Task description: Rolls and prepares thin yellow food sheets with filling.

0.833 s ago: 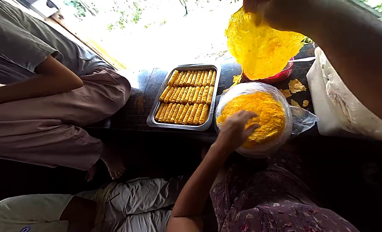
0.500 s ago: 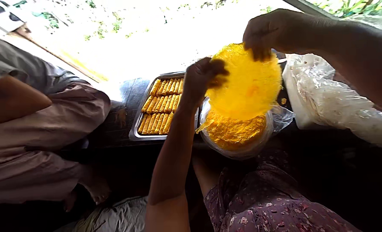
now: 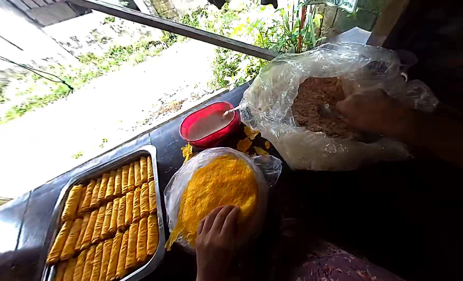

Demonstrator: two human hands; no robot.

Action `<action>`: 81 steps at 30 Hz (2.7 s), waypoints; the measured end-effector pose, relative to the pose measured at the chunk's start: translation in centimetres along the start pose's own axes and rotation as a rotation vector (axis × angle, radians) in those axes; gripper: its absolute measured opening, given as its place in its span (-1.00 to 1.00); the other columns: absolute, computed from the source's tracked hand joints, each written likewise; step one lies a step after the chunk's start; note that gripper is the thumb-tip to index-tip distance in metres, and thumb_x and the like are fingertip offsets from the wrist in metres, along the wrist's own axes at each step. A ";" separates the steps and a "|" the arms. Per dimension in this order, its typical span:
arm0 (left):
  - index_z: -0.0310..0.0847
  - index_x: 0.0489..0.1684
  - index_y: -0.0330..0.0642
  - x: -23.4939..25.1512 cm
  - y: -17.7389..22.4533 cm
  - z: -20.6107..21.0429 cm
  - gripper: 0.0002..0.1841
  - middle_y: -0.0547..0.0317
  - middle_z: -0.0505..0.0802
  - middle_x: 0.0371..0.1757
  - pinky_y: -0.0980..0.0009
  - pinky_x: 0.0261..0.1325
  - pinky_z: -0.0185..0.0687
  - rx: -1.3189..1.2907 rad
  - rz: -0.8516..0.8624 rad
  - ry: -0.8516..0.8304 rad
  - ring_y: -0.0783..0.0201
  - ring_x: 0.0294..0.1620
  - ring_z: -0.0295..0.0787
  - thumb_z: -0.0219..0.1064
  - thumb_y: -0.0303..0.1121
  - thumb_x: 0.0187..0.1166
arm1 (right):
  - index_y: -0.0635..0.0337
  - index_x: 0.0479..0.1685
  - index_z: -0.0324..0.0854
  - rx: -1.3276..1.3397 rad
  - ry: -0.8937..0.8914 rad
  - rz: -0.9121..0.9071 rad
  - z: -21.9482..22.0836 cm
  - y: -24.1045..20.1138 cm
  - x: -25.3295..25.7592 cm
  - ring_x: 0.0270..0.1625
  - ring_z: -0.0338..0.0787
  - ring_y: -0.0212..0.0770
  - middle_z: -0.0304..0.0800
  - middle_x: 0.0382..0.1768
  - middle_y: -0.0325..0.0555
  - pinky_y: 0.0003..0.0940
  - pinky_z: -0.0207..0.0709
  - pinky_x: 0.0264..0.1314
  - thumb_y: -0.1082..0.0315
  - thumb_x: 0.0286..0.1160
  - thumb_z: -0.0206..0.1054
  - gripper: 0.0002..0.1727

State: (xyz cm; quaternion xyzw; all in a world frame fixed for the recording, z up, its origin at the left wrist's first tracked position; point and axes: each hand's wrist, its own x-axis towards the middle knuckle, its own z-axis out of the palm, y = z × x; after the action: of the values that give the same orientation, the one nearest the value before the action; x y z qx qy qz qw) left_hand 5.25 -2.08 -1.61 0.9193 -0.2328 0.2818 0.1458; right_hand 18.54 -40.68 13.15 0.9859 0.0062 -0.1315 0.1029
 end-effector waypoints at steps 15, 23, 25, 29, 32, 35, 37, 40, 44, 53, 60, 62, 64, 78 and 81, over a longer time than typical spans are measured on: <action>0.82 -0.12 0.00 -0.5 -0.5 0.2 -0.75 0.12 0.89 -0.04 0.33 0.31 0.49 -0.098 -0.052 -0.020 0.13 0.21 0.73 0.15 -0.27 0.70 | 0.54 0.26 0.60 0.131 0.245 0.178 -1.3 3.7 6.8 0.21 0.67 0.64 0.60 0.23 0.61 0.54 0.48 0.07 0.65 0.66 0.07 -0.68; 0.80 -0.07 0.02 -0.8 -0.5 0.3 -0.74 0.12 0.88 0.00 0.33 0.33 0.45 -0.117 -0.061 -0.021 0.14 0.24 0.71 0.13 -0.25 0.73 | 0.62 0.08 0.60 0.096 0.209 0.247 0.6 2.6 6.1 0.17 0.71 0.60 0.64 0.18 0.57 0.50 0.51 0.03 0.64 0.64 0.08 -0.75; 0.79 -0.05 0.02 -0.9 -0.5 0.4 -0.74 0.12 0.88 0.02 0.34 0.34 0.43 -0.118 -0.065 -0.015 0.14 0.25 0.70 0.12 -0.23 0.75 | 0.59 0.14 0.62 0.094 0.206 0.238 0.8 2.6 5.7 0.18 0.72 0.58 0.66 0.19 0.55 0.49 0.51 0.07 0.62 0.67 0.08 -0.73; 0.79 -0.06 0.02 -0.9 -0.4 0.6 -0.73 0.13 0.88 0.00 0.33 0.35 0.42 -0.121 -0.071 0.006 0.13 0.24 0.69 0.11 -0.23 0.75 | 0.56 0.12 0.64 0.103 0.225 0.200 1.3 2.6 4.9 0.16 0.75 0.56 0.71 0.17 0.51 0.48 0.52 0.07 0.54 0.72 0.07 -0.72; 0.79 -0.07 0.01 -0.9 -0.3 0.6 -0.73 0.11 0.88 -0.01 0.31 0.34 0.42 -0.124 -0.070 0.010 0.12 0.24 0.70 0.10 -0.24 0.75 | 0.57 0.15 0.63 0.115 0.211 0.178 1.5 2.2 4.1 0.14 0.75 0.56 0.71 0.12 0.51 0.48 0.52 0.04 0.59 0.71 0.06 -0.72; 0.79 -0.06 0.01 -1.0 -0.3 0.6 -0.73 0.11 0.87 -0.01 0.31 0.36 0.42 -0.129 -0.072 0.016 0.12 0.25 0.69 0.11 -0.24 0.75 | 0.55 0.20 0.61 0.119 0.226 0.143 2.1 2.4 3.7 0.14 0.75 0.58 0.71 0.15 0.51 0.49 0.54 0.04 0.61 0.69 0.07 -0.71; 0.79 -0.06 0.01 -1.1 -0.3 0.7 -0.74 0.11 0.87 0.00 0.32 0.36 0.42 -0.130 -0.073 0.022 0.12 0.25 0.69 0.12 -0.25 0.75 | 0.54 0.19 0.63 0.110 0.270 0.108 2.9 2.7 3.5 0.13 0.77 0.54 0.73 0.16 0.47 0.45 0.56 0.04 0.59 0.72 0.05 -0.70; 0.80 -0.07 0.03 -1.1 -0.4 0.8 -0.74 0.14 0.88 0.00 0.32 0.35 0.42 -0.125 -0.073 0.023 0.12 0.25 0.70 0.12 -0.26 0.74 | 0.50 0.19 0.66 0.112 0.271 0.069 3.3 2.7 2.6 0.11 0.78 0.53 0.73 0.13 0.47 0.45 0.57 0.03 0.61 0.69 0.10 -0.72; 0.79 -0.04 -0.03 -1.1 -0.3 0.7 -0.73 0.09 0.89 -0.01 0.31 0.36 0.44 -0.112 -0.071 0.025 0.10 0.23 0.72 0.10 -0.26 0.74 | 0.39 0.33 0.66 0.156 0.179 0.052 3.2 1.8 1.5 0.18 0.76 0.52 0.74 0.21 0.42 0.48 0.52 0.10 0.67 0.57 0.19 -0.62; 0.80 -0.07 -0.07 -1.1 -0.4 0.1 -0.71 0.03 0.89 0.00 0.32 0.40 0.49 -0.104 -0.065 -0.001 0.07 0.25 0.74 0.10 -0.28 0.72 | 0.31 0.44 0.64 0.213 0.173 0.098 2.9 1.4 2.1 0.28 0.72 0.50 0.74 0.23 0.44 0.46 0.51 0.21 0.63 0.62 0.18 -0.57; 0.81 -0.11 -0.08 -1.0 -0.3 0.3 -0.72 0.05 0.90 -0.02 0.32 0.37 0.50 -0.093 -0.071 0.011 0.08 0.23 0.75 0.09 -0.32 0.69 | 0.22 0.37 0.73 0.261 0.180 0.020 3.4 1.2 1.3 0.34 0.74 0.38 0.79 0.24 0.30 0.38 0.51 0.31 0.68 0.56 0.15 -0.54; 0.81 -0.10 -0.08 -1.0 -0.3 0.3 -0.71 0.04 0.90 -0.01 0.31 0.35 0.51 -0.092 -0.069 0.006 0.06 0.23 0.75 0.09 -0.32 0.70 | 0.19 0.39 0.72 0.277 0.166 0.018 3.3 1.0 1.0 0.36 0.73 0.37 0.79 0.27 0.28 0.37 0.50 0.35 0.69 0.55 0.15 -0.51; 0.82 -0.09 -0.09 -0.9 -0.4 0.1 -0.70 0.02 0.91 0.00 0.29 0.34 0.55 -0.085 -0.063 0.003 0.03 0.21 0.78 0.08 -0.32 0.70 | 0.16 0.43 0.71 0.286 0.119 0.043 2.9 0.9 0.9 0.37 0.72 0.38 0.78 0.29 0.28 0.39 0.48 0.35 0.67 0.55 0.18 -0.50; 0.82 -0.08 -0.11 -0.6 -0.2 -1.6 -0.76 0.14 0.96 -0.02 0.32 0.25 0.66 -0.079 0.008 -0.016 0.14 0.09 0.87 0.15 -0.43 0.71 | 0.15 0.24 0.76 0.758 0.344 -0.212 -0.2 -0.5 -6.2 -0.44 0.61 -0.34 0.79 -0.32 -0.10 -0.29 0.54 -0.33 0.53 0.67 0.21 -0.69; 0.81 -0.01 -0.10 -1.9 0.1 -1.4 -0.82 0.07 0.94 0.06 0.28 0.32 0.66 -0.094 -0.023 0.019 0.10 0.17 0.86 0.25 -0.43 0.69 | 0.07 0.29 0.75 0.854 0.342 -0.428 1.5 -5.6 -8.9 -0.51 0.56 -0.48 0.74 -0.37 -0.26 -0.43 0.51 -0.46 0.35 0.58 0.21 -0.63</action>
State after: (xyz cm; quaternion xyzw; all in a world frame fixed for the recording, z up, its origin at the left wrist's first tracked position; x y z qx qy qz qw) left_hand 3.22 -0.94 -1.62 0.9113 -0.2337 0.2776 0.1946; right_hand 9.40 -35.32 12.95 0.9241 0.1704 0.0229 -0.3413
